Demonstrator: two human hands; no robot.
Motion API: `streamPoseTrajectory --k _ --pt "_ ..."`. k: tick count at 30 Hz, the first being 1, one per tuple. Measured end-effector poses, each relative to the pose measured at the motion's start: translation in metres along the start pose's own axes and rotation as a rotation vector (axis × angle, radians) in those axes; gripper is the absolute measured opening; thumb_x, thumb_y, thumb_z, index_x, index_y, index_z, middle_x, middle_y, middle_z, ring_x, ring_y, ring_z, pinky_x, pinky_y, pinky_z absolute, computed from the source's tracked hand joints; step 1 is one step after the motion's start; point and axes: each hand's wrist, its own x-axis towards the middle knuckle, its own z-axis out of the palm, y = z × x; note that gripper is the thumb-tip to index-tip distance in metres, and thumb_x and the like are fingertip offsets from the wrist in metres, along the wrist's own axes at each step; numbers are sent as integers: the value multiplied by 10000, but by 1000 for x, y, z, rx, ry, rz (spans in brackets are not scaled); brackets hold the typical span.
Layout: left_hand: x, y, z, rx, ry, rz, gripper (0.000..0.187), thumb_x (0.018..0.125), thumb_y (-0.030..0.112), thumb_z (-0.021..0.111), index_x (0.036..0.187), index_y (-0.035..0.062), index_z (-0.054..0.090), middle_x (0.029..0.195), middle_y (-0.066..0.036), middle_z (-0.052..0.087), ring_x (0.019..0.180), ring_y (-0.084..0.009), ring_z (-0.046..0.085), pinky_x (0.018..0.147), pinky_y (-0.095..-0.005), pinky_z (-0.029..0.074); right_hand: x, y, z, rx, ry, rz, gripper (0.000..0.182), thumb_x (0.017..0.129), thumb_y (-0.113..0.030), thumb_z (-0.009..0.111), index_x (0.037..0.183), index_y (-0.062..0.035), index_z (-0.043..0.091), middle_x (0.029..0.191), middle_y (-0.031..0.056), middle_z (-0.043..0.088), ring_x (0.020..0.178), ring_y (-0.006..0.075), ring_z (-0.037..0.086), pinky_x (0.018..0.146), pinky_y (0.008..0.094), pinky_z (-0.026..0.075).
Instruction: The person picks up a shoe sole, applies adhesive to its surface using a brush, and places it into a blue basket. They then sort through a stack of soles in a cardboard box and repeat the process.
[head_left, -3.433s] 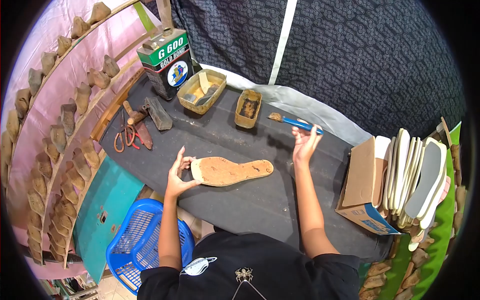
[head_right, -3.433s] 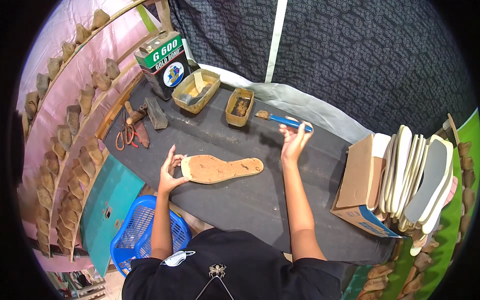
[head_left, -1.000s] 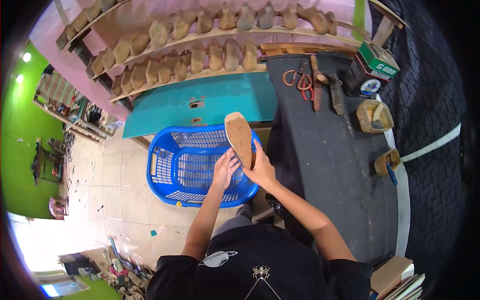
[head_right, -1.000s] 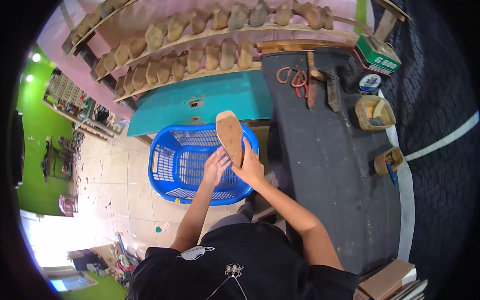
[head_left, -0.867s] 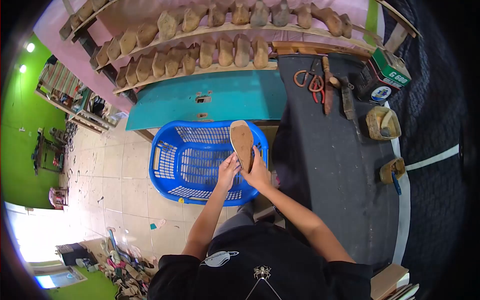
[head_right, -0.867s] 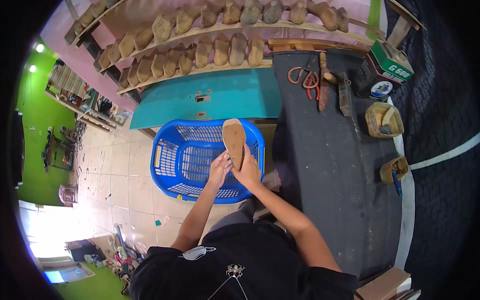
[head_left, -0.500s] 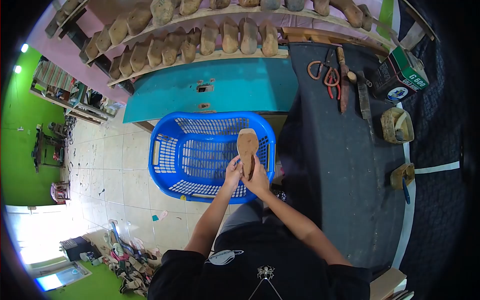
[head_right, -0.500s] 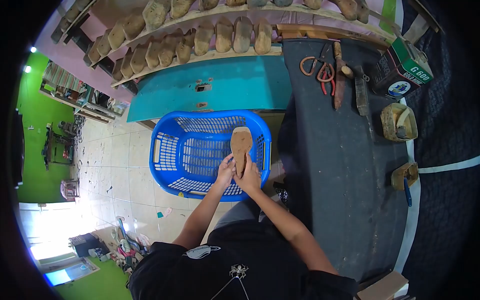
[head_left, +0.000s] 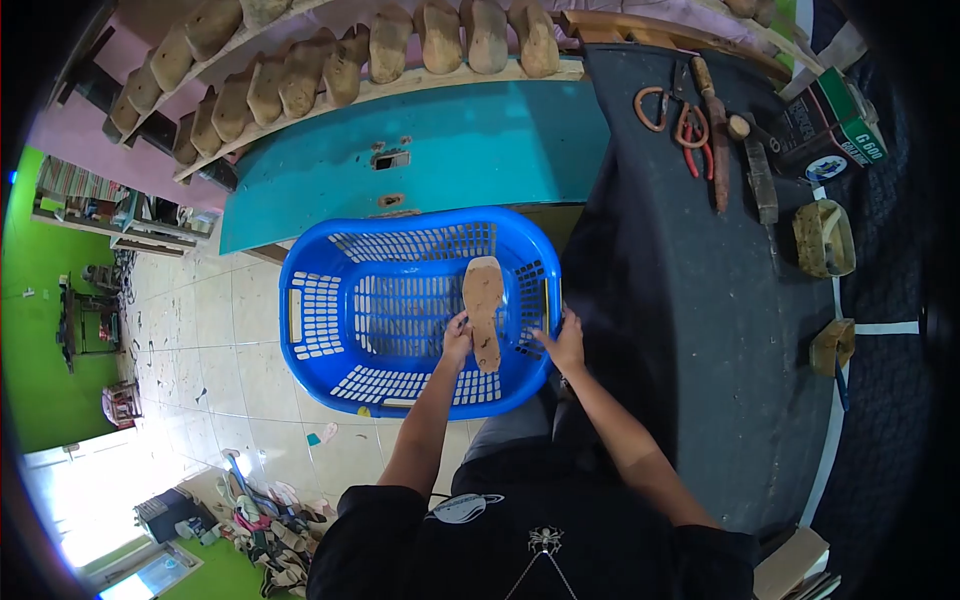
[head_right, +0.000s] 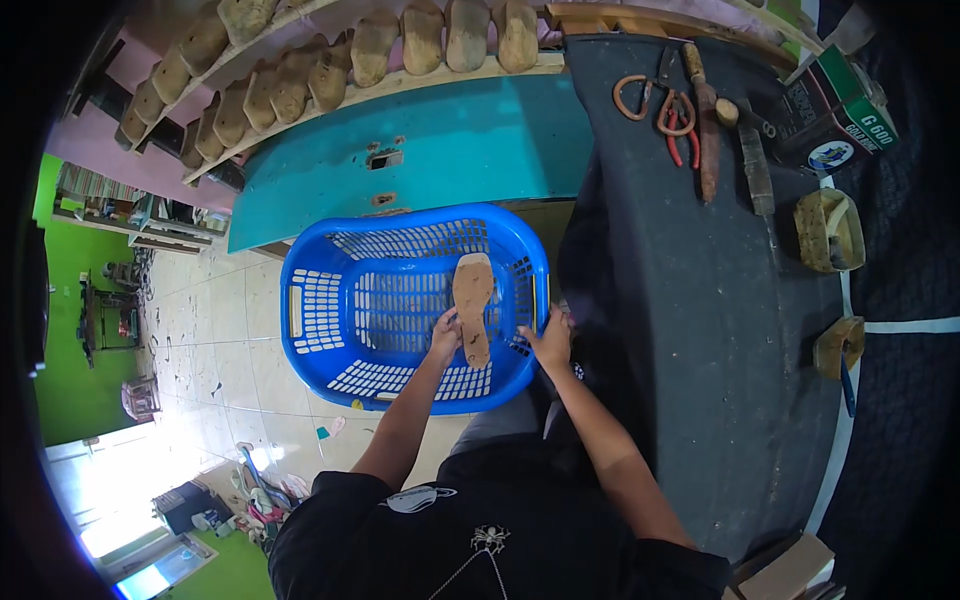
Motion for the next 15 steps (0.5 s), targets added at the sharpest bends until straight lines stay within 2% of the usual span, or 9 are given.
streamPoseTrajectory --k 1,2,3,4,6,7,9,12,15 --pt "7 -5 -3 5 -3 -2 313 894 97 409 1206 74 386 832 -36 577 592 -62 517 482 -185 398 3 8 1 121 -65 65 772 597 -289 753 1184 1 344 1006 207 488 933 329 486 812 390 395" --pt "13 -10 -2 24 -10 40 313 895 96 408 1206 72 384 860 -44 582 663 -77 536 556 -199 420 7 15 3 241 -127 127 701 598 -260 757 1135 11 397 923 193 526 876 307 512 781 388 410" --pt "20 -18 -2 40 -19 83 312 895 95 406 1206 70 382 889 -52 588 734 -93 556 629 -212 442 9 21 9 247 -27 -5 526 617 -186 754 1012 10 468 800 133 552 736 226 537 702 343 437" --pt "25 -24 -2 39 -23 83 312 895 95 406 1206 70 382 889 -52 588 734 -93 556 629 -212 442 9 28 11 244 -23 -5 526 617 -186 754 1012 10 468 800 133 552 736 226 537 702 343 437" --pt "37 -36 -2 44 -44 70 314 895 87 402 1207 62 373 944 -72 587 861 -122 551 749 -238 431 9 23 7 552 -120 79 417 666 -143 729 967 -6 476 793 86 558 683 143 532 636 274 443" --pt "45 -44 -2 45 -47 70 314 895 87 402 1207 62 373 944 -72 587 861 -122 551 749 -238 431 10 23 5 552 -118 79 417 666 -143 729 967 -6 476 793 86 558 683 143 532 636 274 443" --pt "59 -59 -2 33 -18 125 314 894 81 400 1206 58 366 962 -82 578 859 -128 551 744 -239 433 8 23 7 687 -100 14 317 726 -131 687 933 -18 475 766 43 554 670 82 522 601 222 433" --pt "71 -71 -3 109 -20 144 317 893 72 399 1208 61 362 985 -93 568 877 -127 542 764 -247 429 7 27 9 715 -140 96 279 769 -124 646 937 -28 446 770 14 525 682 70 500 634 200 417" --pt "79 -73 -2 108 -19 124 321 890 72 402 1209 62 363 982 -92 566 882 -124 537 776 -250 425 5 25 12 704 -104 31 242 812 -140 593 947 -25 428 798 23 516 717 63 484 645 203 404"
